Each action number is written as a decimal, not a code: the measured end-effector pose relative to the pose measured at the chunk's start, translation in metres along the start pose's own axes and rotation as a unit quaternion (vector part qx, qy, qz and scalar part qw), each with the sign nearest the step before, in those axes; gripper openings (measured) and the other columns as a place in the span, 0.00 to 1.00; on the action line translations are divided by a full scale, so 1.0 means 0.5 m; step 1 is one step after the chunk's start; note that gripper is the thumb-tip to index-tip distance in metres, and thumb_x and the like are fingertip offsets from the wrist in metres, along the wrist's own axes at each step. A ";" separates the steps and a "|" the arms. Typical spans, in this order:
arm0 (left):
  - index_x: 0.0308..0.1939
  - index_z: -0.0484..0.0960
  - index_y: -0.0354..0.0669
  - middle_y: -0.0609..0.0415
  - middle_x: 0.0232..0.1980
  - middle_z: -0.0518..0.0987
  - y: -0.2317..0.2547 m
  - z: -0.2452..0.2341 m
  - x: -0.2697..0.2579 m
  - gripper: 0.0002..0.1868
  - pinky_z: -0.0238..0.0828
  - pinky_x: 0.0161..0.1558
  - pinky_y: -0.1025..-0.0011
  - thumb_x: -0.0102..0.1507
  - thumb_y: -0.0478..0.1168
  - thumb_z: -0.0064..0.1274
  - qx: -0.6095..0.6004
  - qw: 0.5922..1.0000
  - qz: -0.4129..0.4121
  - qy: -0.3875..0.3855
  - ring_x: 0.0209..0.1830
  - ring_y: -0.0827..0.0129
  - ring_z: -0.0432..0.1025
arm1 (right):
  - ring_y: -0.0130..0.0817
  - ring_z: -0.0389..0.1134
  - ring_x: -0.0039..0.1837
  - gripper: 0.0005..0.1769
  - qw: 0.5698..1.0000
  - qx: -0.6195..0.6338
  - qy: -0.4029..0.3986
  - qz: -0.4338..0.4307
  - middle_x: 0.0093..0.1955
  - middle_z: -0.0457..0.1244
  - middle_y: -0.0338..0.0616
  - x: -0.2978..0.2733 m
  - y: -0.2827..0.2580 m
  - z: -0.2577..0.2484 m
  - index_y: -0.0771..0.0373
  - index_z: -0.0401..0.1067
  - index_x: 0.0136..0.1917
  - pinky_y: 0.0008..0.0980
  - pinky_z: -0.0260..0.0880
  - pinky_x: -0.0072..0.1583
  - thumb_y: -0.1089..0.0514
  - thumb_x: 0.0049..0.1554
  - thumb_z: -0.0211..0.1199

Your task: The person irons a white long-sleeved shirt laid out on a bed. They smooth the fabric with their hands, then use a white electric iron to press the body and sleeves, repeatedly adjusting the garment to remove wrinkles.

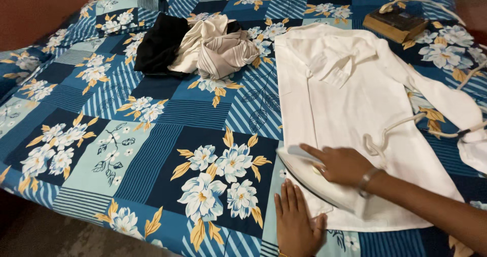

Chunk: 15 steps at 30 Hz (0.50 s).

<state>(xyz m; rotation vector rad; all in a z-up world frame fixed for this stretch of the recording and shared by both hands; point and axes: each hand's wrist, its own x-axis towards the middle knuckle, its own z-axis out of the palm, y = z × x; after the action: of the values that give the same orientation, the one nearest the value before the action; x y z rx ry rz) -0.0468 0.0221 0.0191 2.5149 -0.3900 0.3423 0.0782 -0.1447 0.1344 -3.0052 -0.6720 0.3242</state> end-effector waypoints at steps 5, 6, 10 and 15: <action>0.72 0.55 0.15 0.21 0.80 0.50 -0.005 0.014 -0.007 0.48 0.28 0.76 0.41 0.66 0.58 0.46 0.028 0.998 0.032 0.041 0.82 0.33 0.42 | 0.47 0.72 0.47 0.39 0.999 0.010 0.024 -0.034 0.49 0.70 0.48 0.106 -0.022 -0.018 0.36 0.46 0.81 0.45 0.73 0.51 0.43 0.60 0.54; 0.73 0.55 0.14 0.21 0.80 0.50 -0.007 0.017 -0.007 0.47 0.28 0.77 0.41 0.68 0.58 0.45 0.035 0.998 0.035 0.043 0.82 0.33 0.42 | 0.48 0.72 0.48 0.39 0.998 0.012 0.042 -0.046 0.49 0.70 0.49 0.111 -0.025 -0.019 0.37 0.47 0.81 0.46 0.73 0.51 0.43 0.60 0.55; 0.73 0.54 0.13 0.20 0.79 0.50 -0.008 0.027 -0.033 0.47 0.27 0.76 0.40 0.71 0.60 0.41 0.043 0.998 0.035 0.009 0.82 0.31 0.41 | 0.47 0.73 0.48 0.39 0.999 0.001 0.007 -0.040 0.49 0.70 0.49 0.080 -0.029 -0.017 0.36 0.45 0.82 0.45 0.73 0.51 0.42 0.61 0.53; 0.73 0.55 0.14 0.21 0.78 0.54 -0.002 0.038 -0.097 0.50 0.28 0.76 0.39 0.71 0.64 0.43 0.023 0.999 0.049 -0.006 0.81 0.32 0.43 | 0.47 0.73 0.46 0.39 0.997 0.006 -0.035 -0.063 0.48 0.69 0.47 -0.052 -0.023 -0.002 0.32 0.42 0.82 0.45 0.73 0.50 0.40 0.61 0.52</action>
<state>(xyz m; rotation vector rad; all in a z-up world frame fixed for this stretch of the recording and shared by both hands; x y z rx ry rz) -0.0883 0.0219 -0.0126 2.5495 -0.5170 0.3797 0.0508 -0.1455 0.1413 -2.9347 -0.8583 0.4280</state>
